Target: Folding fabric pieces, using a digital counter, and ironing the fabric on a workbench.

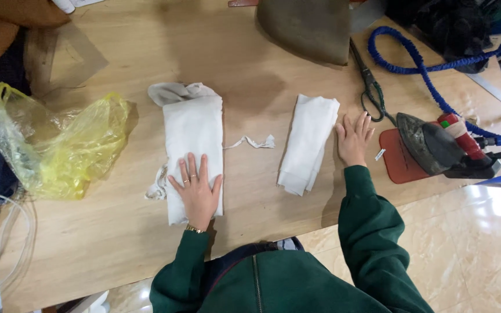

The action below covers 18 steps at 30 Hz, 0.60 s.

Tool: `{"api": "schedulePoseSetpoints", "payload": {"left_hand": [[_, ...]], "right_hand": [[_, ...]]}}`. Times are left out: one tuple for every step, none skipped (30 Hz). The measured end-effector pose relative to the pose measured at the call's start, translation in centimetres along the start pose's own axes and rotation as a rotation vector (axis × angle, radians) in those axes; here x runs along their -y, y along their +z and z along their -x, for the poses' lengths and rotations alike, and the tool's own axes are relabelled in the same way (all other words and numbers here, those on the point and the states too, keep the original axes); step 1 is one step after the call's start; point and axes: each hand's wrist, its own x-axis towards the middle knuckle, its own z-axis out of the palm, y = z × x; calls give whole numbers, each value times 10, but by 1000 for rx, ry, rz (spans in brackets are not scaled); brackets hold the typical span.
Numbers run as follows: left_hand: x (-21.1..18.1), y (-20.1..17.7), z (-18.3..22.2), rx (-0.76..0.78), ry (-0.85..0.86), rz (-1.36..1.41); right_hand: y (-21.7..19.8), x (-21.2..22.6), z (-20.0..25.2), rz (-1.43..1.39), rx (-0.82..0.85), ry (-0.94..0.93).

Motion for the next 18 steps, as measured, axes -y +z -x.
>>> {"api": "schedulePoseSetpoints", "payload": {"left_hand": [[0, 1, -1, 13, -7, 0], [0, 2, -2, 27, -14, 0], [1, 2, -4, 19, -9, 3], [0, 3, -6, 21, -12, -2], [2, 2, -6, 27, -14, -10], [2, 0, -7, 25, -7, -9], [2, -2, -11, 22, -16, -8], [2, -4, -15, 20, -25, -6], [2, -3, -20, 13, -18, -1], [2, -2, -25, 7, -22, -22], [2, -2, -25, 7, -32, -46], [2, 0, -29, 5, -30, -45], [2, 2, -31, 50, -56, -39], [1, 5, -34, 96, -83, -33], [1, 11, -37, 89, -85, -35], [1, 18, -40, 123, -136, -25], [-2, 25, -40, 159, -191, -14], [-15, 35, -48, 154, -196, -14]], "right_hand": [[-1, 0, -1, -12, 20, 2], [-4, 1, -3, -25, 41, 4], [-3, 0, -4, -26, 32, 4], [-4, -2, -5, -28, 52, 9], [-2, -3, -2, -32, 77, 17], [-5, -1, 2, -35, 72, 22], [-9, 1, 4, -64, 50, 22], [-13, 2, 6, -93, 28, 22], [-17, 3, 7, -93, 17, 25], [-20, 3, 7, -106, -49, -17], [-21, 3, 11, -119, -108, -61], [-25, -2, 4, -119, -111, -60], [-28, -8, -2, -124, -145, -96], [-30, -14, -9, -130, -179, -131], [-36, -19, -19, -133, -184, -136], [-42, -25, -29, -166, -173, -148], [-48, -32, -38, -196, -159, -162], [-54, -35, -58, -197, -160, -169]]}}
